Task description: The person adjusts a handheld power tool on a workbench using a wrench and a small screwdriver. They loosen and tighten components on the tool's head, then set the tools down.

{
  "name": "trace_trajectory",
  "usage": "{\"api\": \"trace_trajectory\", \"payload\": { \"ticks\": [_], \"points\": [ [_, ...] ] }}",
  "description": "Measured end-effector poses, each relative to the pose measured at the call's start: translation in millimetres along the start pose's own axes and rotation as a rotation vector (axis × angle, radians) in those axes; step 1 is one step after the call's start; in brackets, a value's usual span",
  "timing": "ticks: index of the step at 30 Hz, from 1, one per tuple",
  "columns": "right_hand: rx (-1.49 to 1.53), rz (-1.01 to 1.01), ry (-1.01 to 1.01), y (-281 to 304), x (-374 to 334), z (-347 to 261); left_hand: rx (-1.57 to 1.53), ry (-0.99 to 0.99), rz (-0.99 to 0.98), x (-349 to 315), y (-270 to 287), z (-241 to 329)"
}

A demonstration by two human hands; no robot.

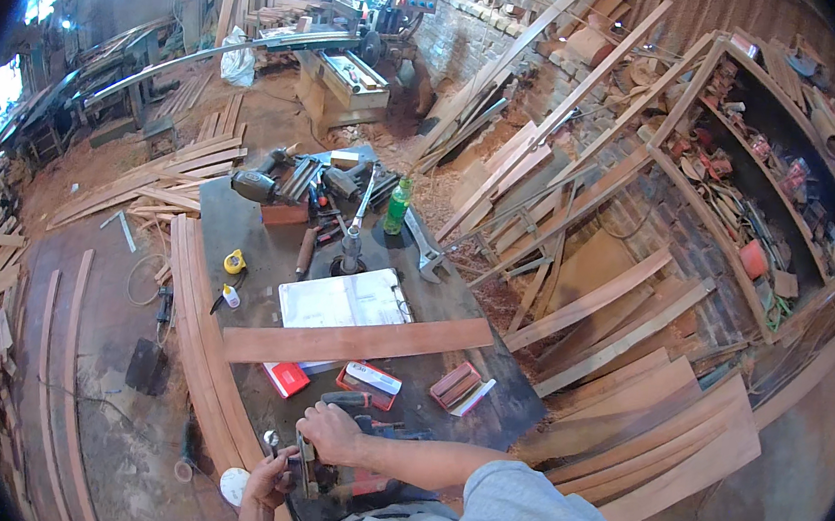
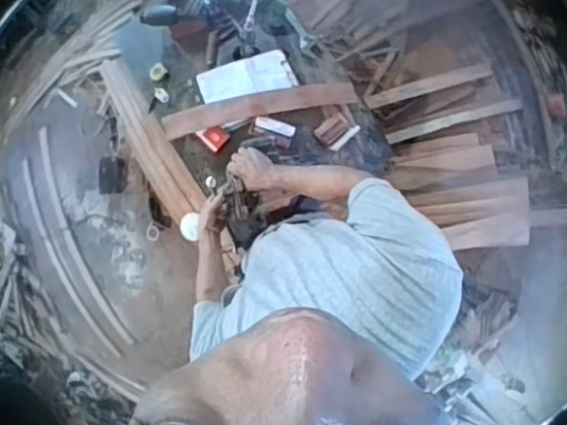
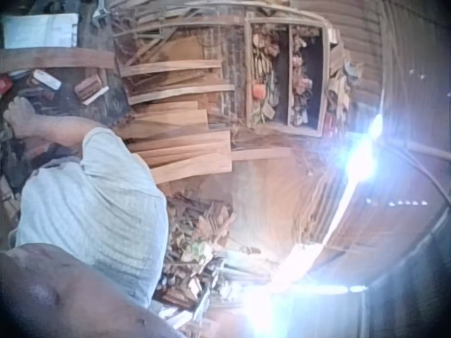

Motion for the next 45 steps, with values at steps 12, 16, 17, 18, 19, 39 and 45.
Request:
{"api": "trace_trajectory", "payload": {
  "ticks": [12,16,17,18,19,39,45],
  "points": [
    [0.022,-0.004,0.019,-3,0,2,-0.033,0.024,-0.055,3,2,-2],
    [0.015,-0.011,0.01,-1,0,3,0.051,0.073,0.04,0,8,-4],
    [-0.003,-0.019,0.011,-1,0,3,0.039,0.07,0.034,-1,8,-3],
    [-0.005,-0.004,0.014,0,1,3,0.01,0.053,0.03,-2,8,-2],
    [-0.009,-0.01,0.009,-1,1,3,0.007,0.046,0.018,-2,8,-2],
    [-0.011,-0.075,-0.001,-2,3,1,-0.036,0.037,-0.08,-3,-2,1],
    [0.027,-0.084,0.001,4,2,0,0.033,0.013,-0.045,-2,-1,0]
  ]
}}
Point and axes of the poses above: each hand's wrist, its own x-axis towards the middle knuckle, its own y-axis out of the back of the hand, z = x × y, the point moved 5 cm from there along x, towards the middle knuckle, and after that the axes turned 6 degrees about z, right-handed, at the moved point
